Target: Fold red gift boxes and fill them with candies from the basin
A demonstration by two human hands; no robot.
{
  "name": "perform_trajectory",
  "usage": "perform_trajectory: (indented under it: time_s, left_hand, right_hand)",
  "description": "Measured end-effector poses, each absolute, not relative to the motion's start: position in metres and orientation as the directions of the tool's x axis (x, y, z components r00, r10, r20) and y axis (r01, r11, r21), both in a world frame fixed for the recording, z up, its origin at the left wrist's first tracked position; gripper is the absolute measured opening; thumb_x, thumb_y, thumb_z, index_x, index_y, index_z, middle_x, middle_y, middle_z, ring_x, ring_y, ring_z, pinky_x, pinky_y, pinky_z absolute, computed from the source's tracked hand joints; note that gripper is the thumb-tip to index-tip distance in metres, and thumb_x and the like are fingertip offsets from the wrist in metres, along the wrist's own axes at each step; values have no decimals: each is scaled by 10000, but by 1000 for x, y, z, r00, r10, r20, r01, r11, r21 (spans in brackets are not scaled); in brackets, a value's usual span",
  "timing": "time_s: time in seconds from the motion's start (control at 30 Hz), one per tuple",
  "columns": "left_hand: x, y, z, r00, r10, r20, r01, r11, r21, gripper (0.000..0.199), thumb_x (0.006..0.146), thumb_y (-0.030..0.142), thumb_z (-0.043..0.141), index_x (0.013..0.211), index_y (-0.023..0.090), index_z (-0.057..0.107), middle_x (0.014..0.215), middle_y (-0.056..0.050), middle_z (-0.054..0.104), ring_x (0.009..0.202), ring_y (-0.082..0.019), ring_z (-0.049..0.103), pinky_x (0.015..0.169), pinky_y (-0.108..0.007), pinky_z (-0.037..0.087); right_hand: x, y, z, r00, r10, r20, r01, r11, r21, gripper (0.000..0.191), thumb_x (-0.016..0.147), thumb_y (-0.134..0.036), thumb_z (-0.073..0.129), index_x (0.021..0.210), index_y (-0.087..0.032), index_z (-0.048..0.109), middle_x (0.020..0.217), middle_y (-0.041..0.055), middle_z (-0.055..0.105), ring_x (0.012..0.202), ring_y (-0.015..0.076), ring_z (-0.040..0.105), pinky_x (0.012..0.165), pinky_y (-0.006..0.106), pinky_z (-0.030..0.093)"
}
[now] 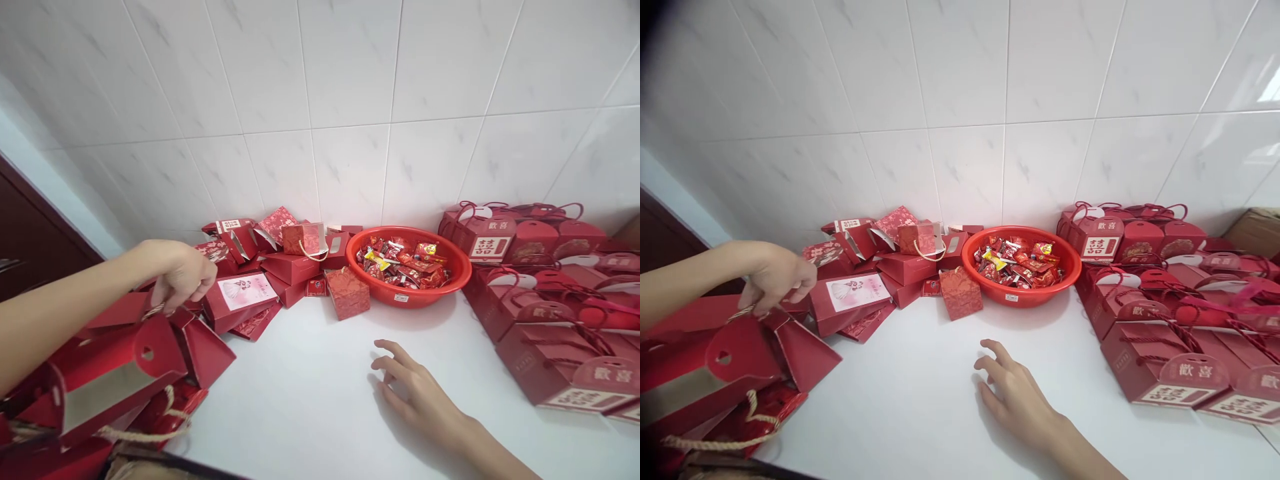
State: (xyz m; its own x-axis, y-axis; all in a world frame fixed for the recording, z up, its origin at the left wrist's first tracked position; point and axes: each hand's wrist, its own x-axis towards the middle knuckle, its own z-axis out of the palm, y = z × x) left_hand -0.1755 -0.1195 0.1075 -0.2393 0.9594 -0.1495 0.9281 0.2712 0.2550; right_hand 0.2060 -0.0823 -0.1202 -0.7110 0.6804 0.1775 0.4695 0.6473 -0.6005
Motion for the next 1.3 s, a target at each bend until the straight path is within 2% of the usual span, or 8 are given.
perform_trajectory:
  time_s: [0.13, 0.27, 0.43, 0.57, 0.7, 0.83, 1.0, 1.3]
  left_hand:
    - [-154, -105, 140, -173, 946, -274, 920, 255, 297, 484, 631, 562, 808, 858, 165, 648, 616, 1, 592, 649, -181, 595, 605, -273, 521]
    - [-122, -85, 181, 58, 762, -645, 936, 183, 300, 574, 596, 520, 832, 994, 144, 662, 763, -39, 681, 644, -195, 636, 535, -248, 504]
    - [-76, -70, 187, 233, 833, -502, 879, 41, 476, 547, 688, 409, 812, 1176, 204, 670, 875, -22, 704, 752, -189, 682, 663, -259, 545]
    - [-45, -53, 154, 401, 865, -303, 715, -89, 693, 383, 756, 337, 767, 1119, 227, 717, 858, -18, 690, 790, -191, 700, 707, -287, 563]
    - [-26, -29, 104, 627, 752, -203, 502, -191, 843, 319, 811, 323, 715, 1110, 215, 695, 913, -28, 689, 816, -177, 691, 730, -284, 566]
    - [-16, -13, 56, 707, 656, -264, 557, -286, 780, 253, 850, 271, 651, 1086, 185, 684, 914, -37, 705, 828, -167, 673, 773, -275, 547]
    - [-11, -23, 31, 628, 749, -210, 735, -482, 478, 249, 901, 264, 560, 1087, 180, 704, 1055, -81, 695, 920, -210, 660, 800, -293, 515]
    - [17, -55, 23, 802, 597, -21, 525, -688, 501, 247, 956, 317, 541, 940, 261, 782, 1327, -57, 623, 1276, -278, 529, 1014, -361, 439]
  right_hand:
    - [206, -80, -120, -704, 686, 184, 453, 633, -627, 213, 974, -243, 420, 1123, -230, 572, 1470, 142, 447, 805, 148, 685, 829, 394, 560]
    - [204, -77, -117, -666, 710, 229, 368, 580, -727, 223, 976, -291, 446, 1156, -226, 561, 1410, 148, 499, 758, 136, 666, 837, 394, 550]
    - [206, -75, -104, -618, 758, 209, 181, 396, -900, 449, 968, -475, 525, 1333, -219, 463, 1003, 78, 682, 825, 199, 685, 849, 398, 544]
    - [213, -67, -100, -495, 820, 287, -65, 294, -954, 480, 985, -572, 434, 1336, -245, 463, 1323, 137, 580, 781, 179, 689, 781, 389, 558]
    - [223, -51, -98, -223, 914, 340, -173, 307, -936, 498, 981, -596, 390, 1322, -242, 464, 1291, 135, 600, 752, 182, 675, 686, 357, 555]
    - [232, -41, -92, -24, 928, 371, 63, 372, -926, 485, 931, -594, 506, 1244, -226, 537, 1248, 116, 628, 1000, 234, 653, 804, 359, 551]
    - [229, -44, -92, -64, 869, 491, 247, 490, -836, 368, 954, -475, 534, 1200, -206, 581, 1050, 86, 672, 881, 205, 647, 827, 365, 547]
    - [228, -69, -78, -334, 640, 691, 257, 768, -587, 259, 950, -386, 554, 1135, -251, 674, 1431, 128, 491, 1199, 291, 577, 1006, 464, 492]
